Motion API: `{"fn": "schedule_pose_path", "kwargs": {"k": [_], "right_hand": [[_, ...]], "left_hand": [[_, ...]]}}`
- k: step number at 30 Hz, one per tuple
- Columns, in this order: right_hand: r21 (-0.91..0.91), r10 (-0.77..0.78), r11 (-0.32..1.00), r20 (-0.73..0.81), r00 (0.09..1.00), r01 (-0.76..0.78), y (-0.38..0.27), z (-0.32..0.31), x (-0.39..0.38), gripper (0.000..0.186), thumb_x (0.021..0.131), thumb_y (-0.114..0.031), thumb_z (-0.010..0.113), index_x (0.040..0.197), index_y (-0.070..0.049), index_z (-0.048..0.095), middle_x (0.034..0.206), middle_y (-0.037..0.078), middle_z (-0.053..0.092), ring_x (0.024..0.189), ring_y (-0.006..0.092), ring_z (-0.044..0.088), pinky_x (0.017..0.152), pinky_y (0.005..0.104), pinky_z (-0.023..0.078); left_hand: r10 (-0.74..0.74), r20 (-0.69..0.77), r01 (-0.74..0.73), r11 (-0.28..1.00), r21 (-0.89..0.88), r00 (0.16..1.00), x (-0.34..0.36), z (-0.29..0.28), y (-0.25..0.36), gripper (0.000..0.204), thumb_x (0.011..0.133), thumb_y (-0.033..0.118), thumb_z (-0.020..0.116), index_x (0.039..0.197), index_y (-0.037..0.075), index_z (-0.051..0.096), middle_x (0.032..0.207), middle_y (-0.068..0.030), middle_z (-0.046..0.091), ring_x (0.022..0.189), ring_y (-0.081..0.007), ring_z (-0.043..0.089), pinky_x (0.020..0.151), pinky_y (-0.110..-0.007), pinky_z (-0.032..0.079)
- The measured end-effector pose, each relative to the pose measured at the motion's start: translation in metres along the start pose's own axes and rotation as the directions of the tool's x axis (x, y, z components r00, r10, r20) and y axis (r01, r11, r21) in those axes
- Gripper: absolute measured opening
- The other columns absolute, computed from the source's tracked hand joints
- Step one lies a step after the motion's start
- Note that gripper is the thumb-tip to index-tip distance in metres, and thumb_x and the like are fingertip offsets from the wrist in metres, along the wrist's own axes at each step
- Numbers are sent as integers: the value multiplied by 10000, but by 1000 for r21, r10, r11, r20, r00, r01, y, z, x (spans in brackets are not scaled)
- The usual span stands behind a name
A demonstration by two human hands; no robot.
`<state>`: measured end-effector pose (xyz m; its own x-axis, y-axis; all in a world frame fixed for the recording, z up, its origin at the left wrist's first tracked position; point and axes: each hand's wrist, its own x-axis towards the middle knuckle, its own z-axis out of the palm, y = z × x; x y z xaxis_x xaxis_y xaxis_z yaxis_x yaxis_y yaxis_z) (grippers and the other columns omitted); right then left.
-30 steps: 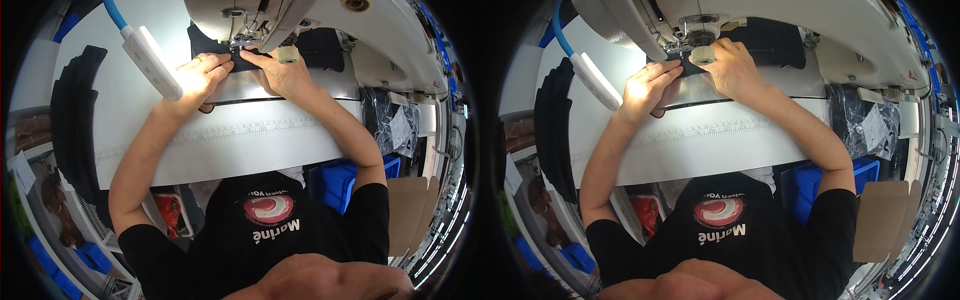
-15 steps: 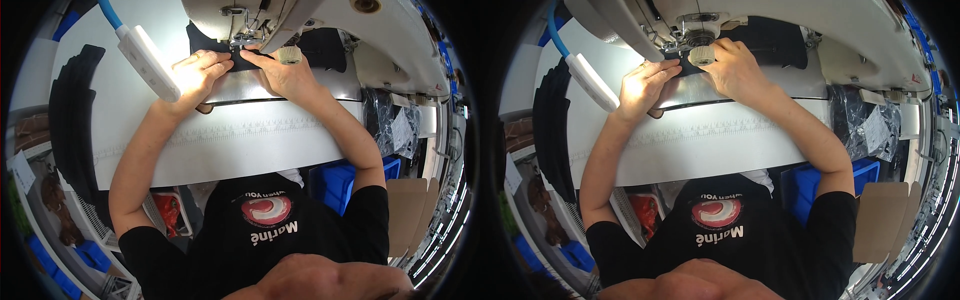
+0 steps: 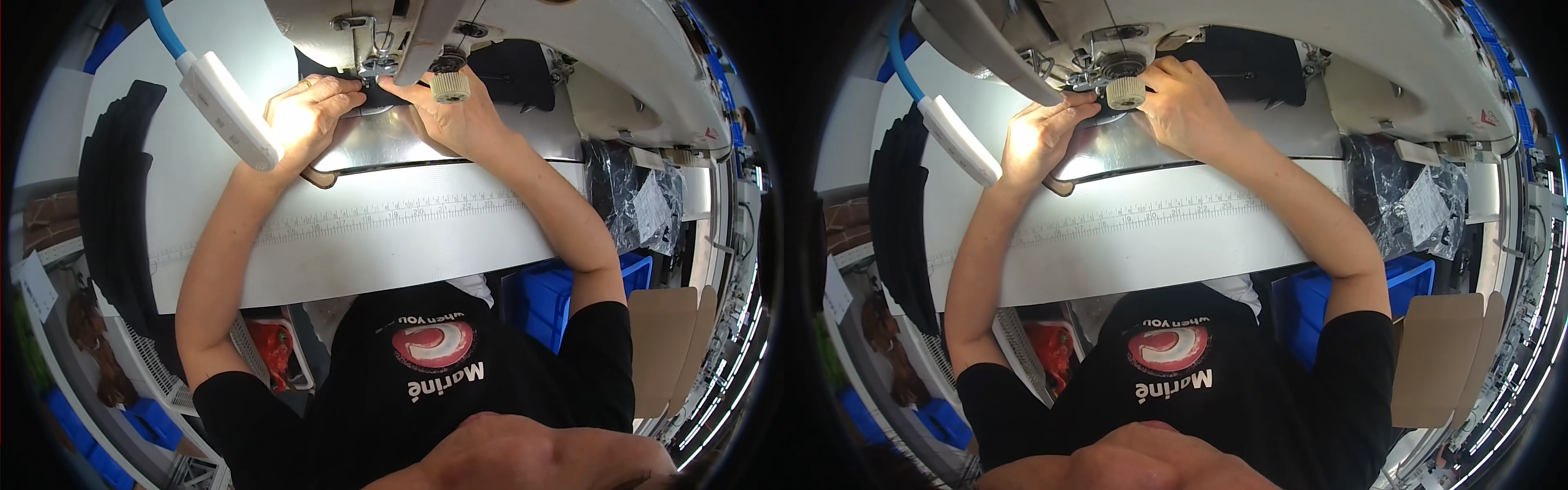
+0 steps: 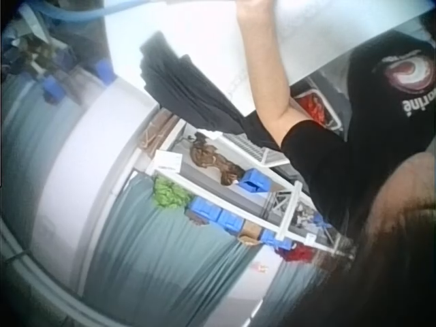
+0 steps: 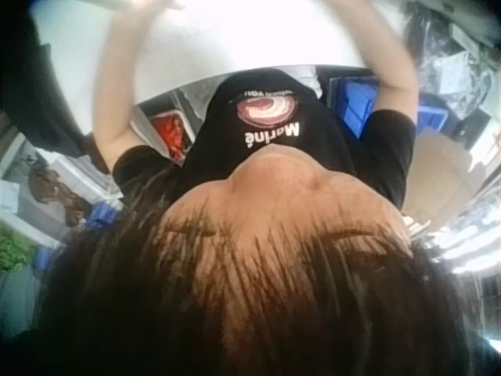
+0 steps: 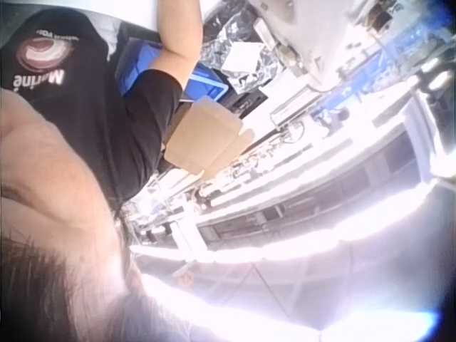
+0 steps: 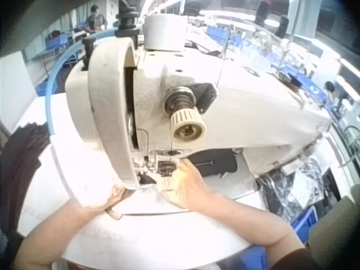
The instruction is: The recorder is sewing a zipper onto a black fabric panel using an industrial sewing machine.
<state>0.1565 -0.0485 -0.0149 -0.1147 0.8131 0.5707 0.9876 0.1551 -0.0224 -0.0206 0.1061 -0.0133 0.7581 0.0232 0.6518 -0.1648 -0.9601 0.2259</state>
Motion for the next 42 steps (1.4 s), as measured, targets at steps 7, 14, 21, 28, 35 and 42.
{"fn": "schedule_pose_path", "kwargs": {"k": [7, 14, 21, 28, 35, 42], "right_hand": [[112, 67, 990, 179, 982, -88, 6, -31, 0, 253, 747, -120, 687, 991, -53, 682, 1034, 78, 637, 996, 260, 589, 833, 357, 473], [-253, 129, 964, 196, 972, -77, 59, -86, -33, 319, 760, -24, 589, 1071, -75, 641, 1054, 67, 634, 931, 274, 616, 871, 385, 481], [-118, -250, 956, 160, 955, 270, -56, -145, -32, 290, 641, -94, 664, 915, -4, 687, 834, 44, 563, 737, 175, 554, 797, 366, 436], [297, -176, 949, 240, 955, 100, -121, -89, -32, 317, 678, -104, 718, 963, 20, 656, 732, 28, 516, 605, 169, 503, 706, 320, 412], [551, -80, 825, 332, 940, -125, -82, -92, -20, 386, 806, -435, 699, 834, -51, 675, 709, 45, 573, 704, 224, 568, 658, 332, 423], [192, 105, 972, 148, 983, -132, -24, -39, -6, 213, 821, -201, 695, 986, -68, 677, 1075, 53, 625, 988, 244, 572, 809, 362, 459]], "left_hand": [[-85, 33, 82, 993, 86, 996, -1, 3, 3, 230, 746, -46, 640, 923, 77, 723, 994, -25, 721, 763, -206, 676, 724, -290, 547], [-125, 33, 128, 986, -111, 992, 2, -1, -2, 219, 783, -31, 619, 953, 68, 715, 1036, -34, 705, 867, -216, 662, 790, -313, 530], [-120, 142, 107, 990, 96, 983, -18, -27, 35, 406, 741, 7, 651, 1146, 21, 619, 1181, -112, 628, 1054, -285, 610, 1009, -496, 399], [-114, 207, 142, 982, -124, 972, -22, -24, 33, 391, 737, -15, 672, 1119, 36, 611, 1201, -100, 631, 1064, -272, 620, 940, -431, 441], [-226, 110, 240, 961, -140, 968, -22, -10, 45, 345, 771, 113, 755, 1077, 27, 622, 1136, -89, 642, 1003, -254, 626, 907, -365, 462], [-322, 143, 344, 923, -171, 936, -16, -11, 48, 422, 745, 136, 787, 1116, 3, 637, 1113, -120, 637, 962, -255, 626, 838, -338, 497]]}}
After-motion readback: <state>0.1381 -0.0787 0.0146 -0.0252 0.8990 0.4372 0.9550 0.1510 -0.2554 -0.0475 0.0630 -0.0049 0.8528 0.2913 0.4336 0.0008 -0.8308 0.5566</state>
